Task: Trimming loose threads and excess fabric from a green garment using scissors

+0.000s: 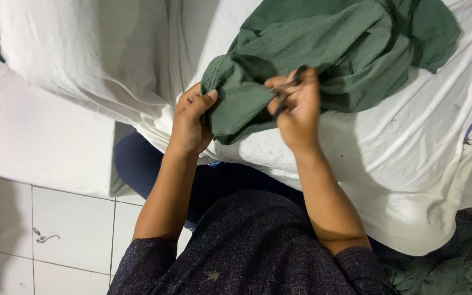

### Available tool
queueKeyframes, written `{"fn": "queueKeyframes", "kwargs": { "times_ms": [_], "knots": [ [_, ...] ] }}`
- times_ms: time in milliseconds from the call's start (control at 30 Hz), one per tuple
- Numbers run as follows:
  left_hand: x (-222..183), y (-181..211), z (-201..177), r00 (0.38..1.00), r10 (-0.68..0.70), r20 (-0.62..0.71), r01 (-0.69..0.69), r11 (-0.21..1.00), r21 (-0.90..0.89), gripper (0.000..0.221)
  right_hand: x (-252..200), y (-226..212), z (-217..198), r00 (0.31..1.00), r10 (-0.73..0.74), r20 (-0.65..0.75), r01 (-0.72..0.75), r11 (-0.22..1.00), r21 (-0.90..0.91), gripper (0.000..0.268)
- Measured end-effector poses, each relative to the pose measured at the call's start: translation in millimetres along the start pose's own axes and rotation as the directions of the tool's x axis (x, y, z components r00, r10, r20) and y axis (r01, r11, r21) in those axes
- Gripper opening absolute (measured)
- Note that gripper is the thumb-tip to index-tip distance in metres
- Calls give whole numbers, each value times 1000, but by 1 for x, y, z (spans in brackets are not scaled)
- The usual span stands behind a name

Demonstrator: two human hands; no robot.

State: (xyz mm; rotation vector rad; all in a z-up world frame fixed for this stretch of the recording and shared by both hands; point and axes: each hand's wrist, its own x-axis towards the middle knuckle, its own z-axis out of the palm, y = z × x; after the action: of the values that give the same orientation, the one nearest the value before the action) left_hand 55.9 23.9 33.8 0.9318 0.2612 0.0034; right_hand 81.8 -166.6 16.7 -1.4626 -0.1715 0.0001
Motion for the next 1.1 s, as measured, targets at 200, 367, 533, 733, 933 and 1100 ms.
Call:
{"fn": "queueKeyframes", "kwargs": {
  "times_ms": [200, 367, 533, 733, 933, 1100],
  "knots": [
    [4, 5, -8, 938, -336, -78, 337, 942, -6, 25, 17, -37, -7, 994, -36, 104, 24, 994, 106, 47],
    [1, 4, -9, 920, -390, -44, 375, 906, -198, 41, 15, -36, -16, 985, -1, 172, -19, 993, 115, 46],
    [-2, 13, -20, 974, -181, 134, 192, 978, -76, 64, 3, -33, -34, 977, 134, 164, -151, 983, 102, 33],
    [-12, 25, -14, 961, -88, 260, 23, 969, 245, 63, 6, -45, -47, 987, -78, -144, 41, 968, -247, 38],
    [-10, 49, -6, 932, -89, 351, -180, 729, 661, 63, 44, -46, -67, 989, -142, -44, 89, 803, -589, 64],
    [2, 46, -26, 914, 4, 405, -378, 367, 850, 61, 74, -26, -91, 1000, -28, -4, 12, 569, -822, 50]
  ]
}}
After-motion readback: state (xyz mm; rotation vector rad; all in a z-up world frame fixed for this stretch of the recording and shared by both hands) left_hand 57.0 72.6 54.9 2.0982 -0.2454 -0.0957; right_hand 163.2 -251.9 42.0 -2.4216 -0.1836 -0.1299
